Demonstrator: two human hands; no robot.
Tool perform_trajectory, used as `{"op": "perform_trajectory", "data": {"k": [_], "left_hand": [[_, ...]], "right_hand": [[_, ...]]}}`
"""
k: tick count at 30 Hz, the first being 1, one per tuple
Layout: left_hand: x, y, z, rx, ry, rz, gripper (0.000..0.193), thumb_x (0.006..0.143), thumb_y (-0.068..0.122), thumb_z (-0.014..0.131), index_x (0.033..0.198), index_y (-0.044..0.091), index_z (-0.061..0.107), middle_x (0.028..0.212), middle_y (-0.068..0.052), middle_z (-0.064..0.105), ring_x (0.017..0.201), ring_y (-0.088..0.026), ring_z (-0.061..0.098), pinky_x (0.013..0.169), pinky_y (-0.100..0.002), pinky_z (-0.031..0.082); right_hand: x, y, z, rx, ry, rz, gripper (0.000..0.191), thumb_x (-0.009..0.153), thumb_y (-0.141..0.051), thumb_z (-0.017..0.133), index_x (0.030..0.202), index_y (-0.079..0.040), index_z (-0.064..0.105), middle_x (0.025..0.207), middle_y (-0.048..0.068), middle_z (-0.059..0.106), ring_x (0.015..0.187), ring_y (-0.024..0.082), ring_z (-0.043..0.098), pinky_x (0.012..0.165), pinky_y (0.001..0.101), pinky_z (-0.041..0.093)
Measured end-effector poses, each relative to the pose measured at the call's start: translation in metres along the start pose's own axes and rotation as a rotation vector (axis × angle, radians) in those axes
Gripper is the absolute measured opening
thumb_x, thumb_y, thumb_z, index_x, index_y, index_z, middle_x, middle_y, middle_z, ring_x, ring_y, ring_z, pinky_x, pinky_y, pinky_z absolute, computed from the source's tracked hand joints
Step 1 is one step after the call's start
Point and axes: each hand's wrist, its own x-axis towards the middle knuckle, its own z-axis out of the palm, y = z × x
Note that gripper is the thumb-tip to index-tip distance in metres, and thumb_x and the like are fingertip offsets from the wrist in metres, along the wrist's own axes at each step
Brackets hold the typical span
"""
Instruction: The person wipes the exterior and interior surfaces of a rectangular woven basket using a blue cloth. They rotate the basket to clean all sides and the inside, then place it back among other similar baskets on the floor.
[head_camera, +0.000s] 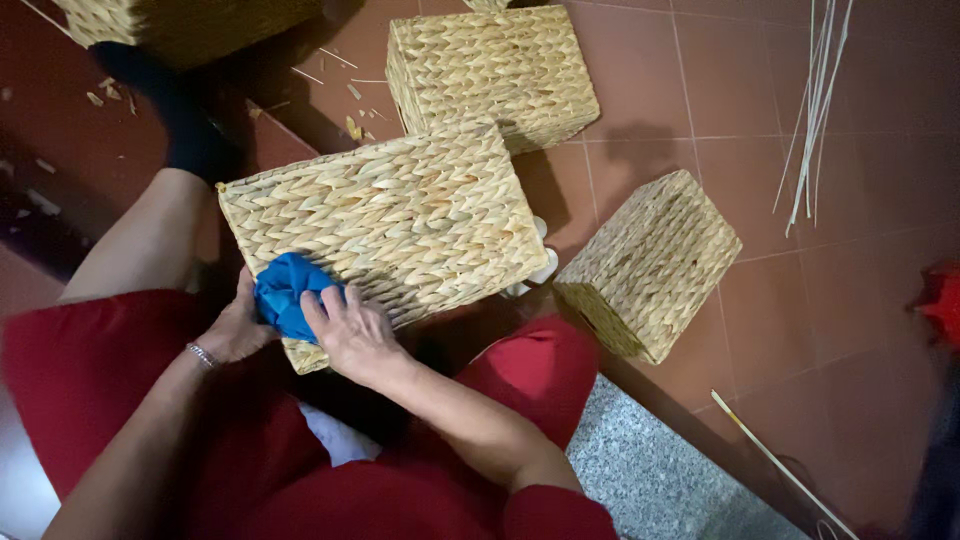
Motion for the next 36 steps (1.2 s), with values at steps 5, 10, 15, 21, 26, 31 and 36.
{"op": "perform_trajectory", "data": {"k": [5,10,15,21,26,31,36], "left_hand": [[-0.004,0.007,0.004,-0.209,-0.01,0.026,0.126,0.073,0.011,0.084,0.16,0.017,-0.006,0.149,-0.015,0.047,0.133,-0.026,0.05,0.109,-0.041,0.045],[-0.009,0.009,0.001,-0.069,-0.023,-0.127,0.128,0.075,0.018,0.083,0.16,0.018,-0.012,0.146,-0.017,0.051,0.132,-0.027,0.054,0.111,-0.038,0.045],[-0.01,0.007,0.003,-0.017,-0.007,-0.127,0.129,0.073,0.023,0.086,0.159,0.014,-0.009,0.146,-0.02,0.05,0.134,-0.029,0.053,0.112,-0.039,0.044],[-0.013,0.001,0.006,0.011,0.018,-0.144,0.132,0.07,0.026,0.087,0.16,0.012,-0.009,0.146,-0.022,0.049,0.134,-0.03,0.052,0.111,-0.039,0.043],[-0.01,-0.026,0.01,0.054,0.01,-0.146,0.121,0.073,0.027,0.087,0.158,0.008,0.004,0.142,-0.022,0.055,0.13,-0.03,0.058,0.108,-0.041,0.048],[-0.006,-0.035,0.014,0.137,-0.128,-0.089,0.073,0.085,0.025,0.081,0.146,0.01,0.043,0.134,-0.017,0.068,0.119,-0.03,0.068,0.103,-0.038,0.059],[-0.008,-0.01,0.011,-0.127,-0.016,-0.093,0.124,0.076,0.016,0.083,0.158,0.015,-0.01,0.144,-0.016,0.05,0.128,-0.025,0.055,0.105,-0.039,0.049]], "right_hand": [[0.023,0.078,-0.012,-0.153,0.007,0.107,0.059,0.073,0.005,0.063,0.128,-0.011,0.053,0.109,0.021,0.051,0.098,0.038,0.057,0.058,0.0432,0.055],[0.027,0.204,-0.059,-0.289,0.128,0.529,0.057,0.085,-0.005,0.074,0.136,-0.016,0.053,0.12,0.016,0.054,0.11,0.035,0.059,0.081,0.0495,0.057],[0.025,0.248,-0.074,-0.172,0.182,1.087,0.065,0.083,-0.023,0.075,0.139,-0.011,0.046,0.119,0.022,0.05,0.105,0.041,0.057,0.076,0.0499,0.057],[0.093,0.138,-0.01,-0.245,0.266,0.602,0.05,0.091,-0.015,0.067,0.137,-0.009,0.047,0.112,0.017,0.055,0.097,0.036,0.062,0.065,0.0499,0.056],[0.099,0.002,0.015,0.004,0.203,0.069,0.045,0.089,-0.004,0.063,0.132,0.002,0.049,0.105,0.021,0.054,0.087,0.034,0.059,0.058,0.0448,0.053],[0.075,-0.001,0.011,0.061,0.071,-0.095,0.056,0.078,0.001,0.06,0.133,-0.005,0.05,0.106,0.019,0.054,0.092,0.034,0.058,0.06,0.0404,0.055],[0.047,0.108,-0.003,-0.105,-0.238,0.124,0.032,0.091,-0.003,0.059,0.122,-0.014,0.055,0.098,0.017,0.055,0.085,0.03,0.057,0.055,0.0427,0.052]]}}
